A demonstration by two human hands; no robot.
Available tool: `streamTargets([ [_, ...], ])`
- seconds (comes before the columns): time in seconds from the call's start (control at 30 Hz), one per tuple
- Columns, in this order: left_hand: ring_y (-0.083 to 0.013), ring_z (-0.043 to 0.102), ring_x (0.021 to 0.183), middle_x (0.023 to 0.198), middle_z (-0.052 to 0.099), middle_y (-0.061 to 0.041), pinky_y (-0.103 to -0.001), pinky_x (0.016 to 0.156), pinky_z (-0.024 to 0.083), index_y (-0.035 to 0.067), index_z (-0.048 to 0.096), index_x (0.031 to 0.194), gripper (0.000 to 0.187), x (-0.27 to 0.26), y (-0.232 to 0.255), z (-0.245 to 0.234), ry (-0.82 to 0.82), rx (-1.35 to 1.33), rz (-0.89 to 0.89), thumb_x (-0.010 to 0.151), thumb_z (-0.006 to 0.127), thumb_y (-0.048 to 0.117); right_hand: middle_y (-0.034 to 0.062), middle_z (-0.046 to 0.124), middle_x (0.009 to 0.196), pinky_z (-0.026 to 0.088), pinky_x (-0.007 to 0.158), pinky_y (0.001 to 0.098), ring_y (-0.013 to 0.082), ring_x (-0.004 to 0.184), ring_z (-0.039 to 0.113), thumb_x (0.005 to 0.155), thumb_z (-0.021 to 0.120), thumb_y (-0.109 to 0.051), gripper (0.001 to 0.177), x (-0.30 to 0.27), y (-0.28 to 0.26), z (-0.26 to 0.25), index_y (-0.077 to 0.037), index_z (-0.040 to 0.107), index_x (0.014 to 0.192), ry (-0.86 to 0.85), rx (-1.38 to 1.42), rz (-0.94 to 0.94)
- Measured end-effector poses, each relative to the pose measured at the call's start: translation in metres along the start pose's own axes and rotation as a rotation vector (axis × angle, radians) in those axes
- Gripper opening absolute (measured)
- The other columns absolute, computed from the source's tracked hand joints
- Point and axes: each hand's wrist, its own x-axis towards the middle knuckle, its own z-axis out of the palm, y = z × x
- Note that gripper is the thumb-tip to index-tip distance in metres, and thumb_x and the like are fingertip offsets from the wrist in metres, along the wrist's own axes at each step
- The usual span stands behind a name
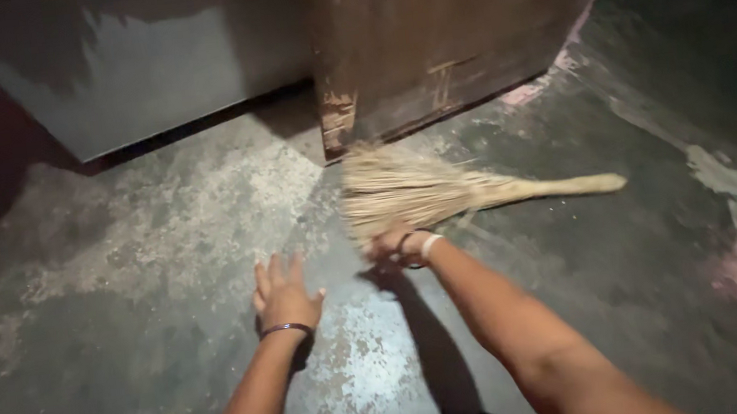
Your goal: The person sweeps the floor with a traditional straw broom, then moves a plastic chair to sweep underneath it. They also sweep the upper wall and ceiling area to remove dust or cobwebs.
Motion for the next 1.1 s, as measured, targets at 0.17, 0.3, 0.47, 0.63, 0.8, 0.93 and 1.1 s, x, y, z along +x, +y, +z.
streamTargets([
  [0.17, -0.0397, 0.004, 0.156, 0.168, 0.020, -0.012, -0.059, 0.121, 0.020, 0.027, 0.038, 0.155, 0.089, -0.021, -0.043, -0.017, 0.035, 0.068, -0.002, 0.078, 0.082, 0.038, 0.0076, 0.074, 0.112, 0.062, 0.072, 0.0327, 0.0210, 0.094, 0.072, 0.097, 0.063, -0.012, 0.037, -0.023, -0.066, 0.063, -0.017, 0.063, 0.134, -0.372, 0.161, -0.192],
  [0.3, -0.0398, 0.006, 0.157, 0.168, 0.019, -0.013, -0.062, 0.119, 0.022, 0.026, 0.046, 0.150, 0.081, -0.036, -0.067, -0.039, 0.069, 0.085, -0.030, 0.079, 0.082, 0.039, 0.0168, 0.073, 0.119, 0.057, 0.083, 0.0414, 0.0325, 0.100, 0.073, 0.088, 0.075, -0.014, 0.041, 0.000, -0.046, 0.035, -0.008, 0.070, 0.128, 0.506, -0.379, -0.624],
  [0.47, -0.0401, 0.007, 0.157, 0.169, 0.019, -0.013, -0.062, 0.120, 0.023, 0.027, 0.053, 0.145, 0.074, -0.049, -0.078, -0.048, 0.072, 0.084, -0.018, 0.078, 0.083, 0.038, 0.0147, 0.063, 0.140, 0.047, 0.112, 0.0406, 0.0307, 0.132, 0.059, 0.087, 0.070, -0.029, 0.047, -0.006, 0.076, -0.045, -0.012, 0.069, 0.130, 0.719, -1.158, 0.240],
  [0.63, -0.0389, 0.006, 0.157, 0.168, 0.019, -0.012, -0.061, 0.118, 0.024, 0.026, 0.051, 0.146, 0.072, -0.040, -0.056, -0.025, 0.065, 0.049, 0.033, 0.080, 0.081, 0.035, 0.0150, 0.056, 0.144, 0.042, 0.112, 0.0521, 0.0349, 0.136, 0.051, 0.090, 0.069, -0.030, 0.047, -0.040, 0.134, -0.045, -0.017, 0.060, 0.135, 0.599, -1.109, 0.387],
  [0.8, -0.0373, 0.004, 0.157, 0.168, 0.018, -0.011, -0.060, 0.121, 0.020, 0.027, 0.046, 0.149, 0.076, -0.045, -0.020, 0.005, -0.020, 0.020, 0.111, 0.081, 0.079, 0.040, 0.0172, 0.066, 0.131, 0.052, 0.102, 0.0516, 0.0385, 0.122, 0.062, 0.090, 0.067, -0.034, 0.042, -0.095, 0.119, 0.009, -0.019, 0.063, 0.129, 0.601, -1.041, 0.243],
  [0.93, -0.0387, 0.003, 0.156, 0.167, 0.018, -0.013, -0.061, 0.120, 0.018, 0.025, 0.039, 0.152, 0.085, -0.064, -0.013, 0.017, 0.057, 0.045, 0.240, 0.079, 0.079, 0.041, 0.0196, 0.072, 0.110, 0.055, 0.085, 0.0560, 0.0426, 0.100, 0.069, 0.096, 0.061, -0.049, 0.045, -0.131, 0.106, 0.053, -0.014, 0.059, 0.124, 0.780, -0.970, 0.038],
  [1.1, -0.0379, 0.004, 0.157, 0.169, 0.018, -0.011, -0.063, 0.119, 0.018, 0.028, 0.034, 0.155, 0.091, -0.090, -0.019, 0.020, 0.014, -0.074, 0.262, 0.078, 0.079, 0.038, 0.0223, 0.072, 0.105, 0.053, 0.081, 0.0596, 0.0472, 0.095, 0.067, 0.092, 0.062, -0.045, 0.046, -0.176, 0.132, 0.092, -0.016, 0.056, 0.127, 1.101, -0.609, -0.002],
])
